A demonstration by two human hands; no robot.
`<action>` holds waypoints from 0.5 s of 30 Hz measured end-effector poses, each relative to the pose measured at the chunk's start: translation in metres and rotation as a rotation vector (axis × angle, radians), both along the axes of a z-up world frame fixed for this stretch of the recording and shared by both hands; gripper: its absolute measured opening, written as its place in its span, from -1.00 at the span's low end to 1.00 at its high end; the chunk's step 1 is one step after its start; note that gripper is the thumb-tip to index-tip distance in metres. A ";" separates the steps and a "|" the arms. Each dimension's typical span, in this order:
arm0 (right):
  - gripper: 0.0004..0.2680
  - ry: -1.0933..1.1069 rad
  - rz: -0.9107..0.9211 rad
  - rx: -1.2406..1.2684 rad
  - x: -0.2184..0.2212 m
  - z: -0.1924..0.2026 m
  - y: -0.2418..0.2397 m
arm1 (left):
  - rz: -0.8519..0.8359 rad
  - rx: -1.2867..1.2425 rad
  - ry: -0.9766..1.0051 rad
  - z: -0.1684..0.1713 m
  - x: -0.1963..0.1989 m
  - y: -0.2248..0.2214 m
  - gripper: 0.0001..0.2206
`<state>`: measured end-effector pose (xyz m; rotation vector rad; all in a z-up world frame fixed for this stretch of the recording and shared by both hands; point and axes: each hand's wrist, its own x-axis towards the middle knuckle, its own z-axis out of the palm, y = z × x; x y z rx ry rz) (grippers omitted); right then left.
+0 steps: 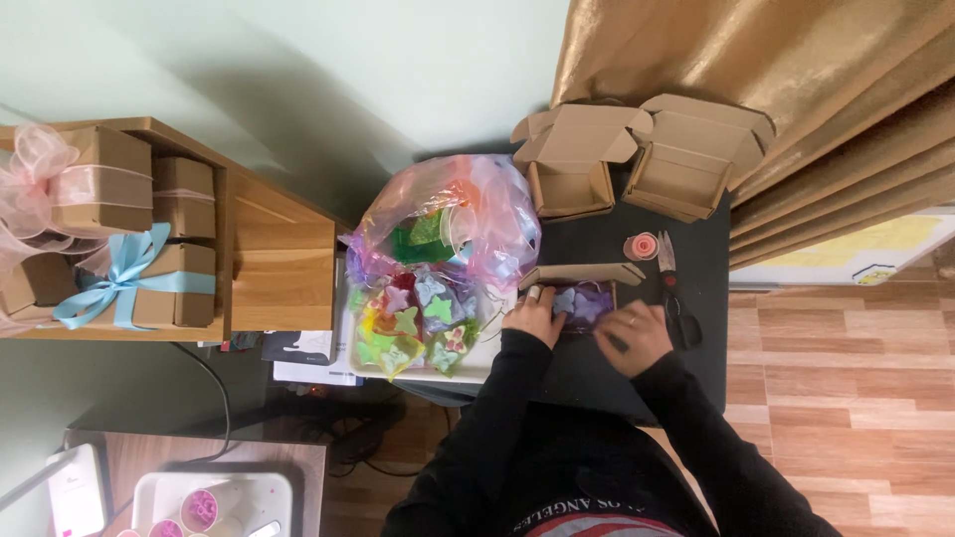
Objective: The recorder is packaging items into small cardboard boxes and decorating them with pink ribbons.
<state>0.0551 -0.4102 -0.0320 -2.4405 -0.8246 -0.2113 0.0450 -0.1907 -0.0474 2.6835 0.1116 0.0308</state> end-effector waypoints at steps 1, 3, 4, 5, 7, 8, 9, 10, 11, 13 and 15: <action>-0.93 0.000 0.000 -0.001 -0.003 0.008 0.002 | 0.000 -0.001 0.000 0.000 -0.001 -0.001 -0.55; -0.88 0.047 0.039 -0.045 -0.007 0.025 0.008 | 0.017 -0.005 0.048 0.000 0.000 -0.001 -0.54; -0.88 0.046 0.039 -0.045 -0.005 0.032 0.010 | 0.017 -0.005 0.047 -0.001 -0.001 0.000 -0.54; -0.82 0.088 0.063 -0.073 -0.003 0.039 0.011 | 0.012 -0.017 0.034 -0.001 -0.001 0.001 -0.53; -0.76 0.130 0.084 -0.102 0.001 0.026 0.007 | 0.006 -0.031 0.022 -0.004 -0.003 0.003 -0.52; -0.78 0.094 0.074 -0.195 0.003 0.006 0.001 | -0.016 -0.037 0.016 -0.005 -0.004 0.005 -0.51; -0.79 0.058 0.064 -0.288 0.005 -0.014 -0.004 | -0.038 -0.043 0.010 -0.007 -0.005 0.007 -0.49; -0.79 0.057 0.066 -0.288 0.009 -0.023 -0.009 | -0.037 -0.043 0.009 -0.011 -0.005 0.008 -0.49; -0.87 0.131 0.115 -0.166 0.013 -0.031 -0.014 | -0.052 -0.037 0.025 -0.015 -0.005 0.009 -0.47; -0.95 0.203 0.167 -0.044 0.020 -0.038 -0.017 | -0.064 -0.031 0.038 -0.019 -0.005 0.011 -0.45; -0.92 0.074 0.220 0.203 0.024 -0.035 -0.013 | -0.073 -0.036 0.022 -0.022 -0.006 0.011 -0.45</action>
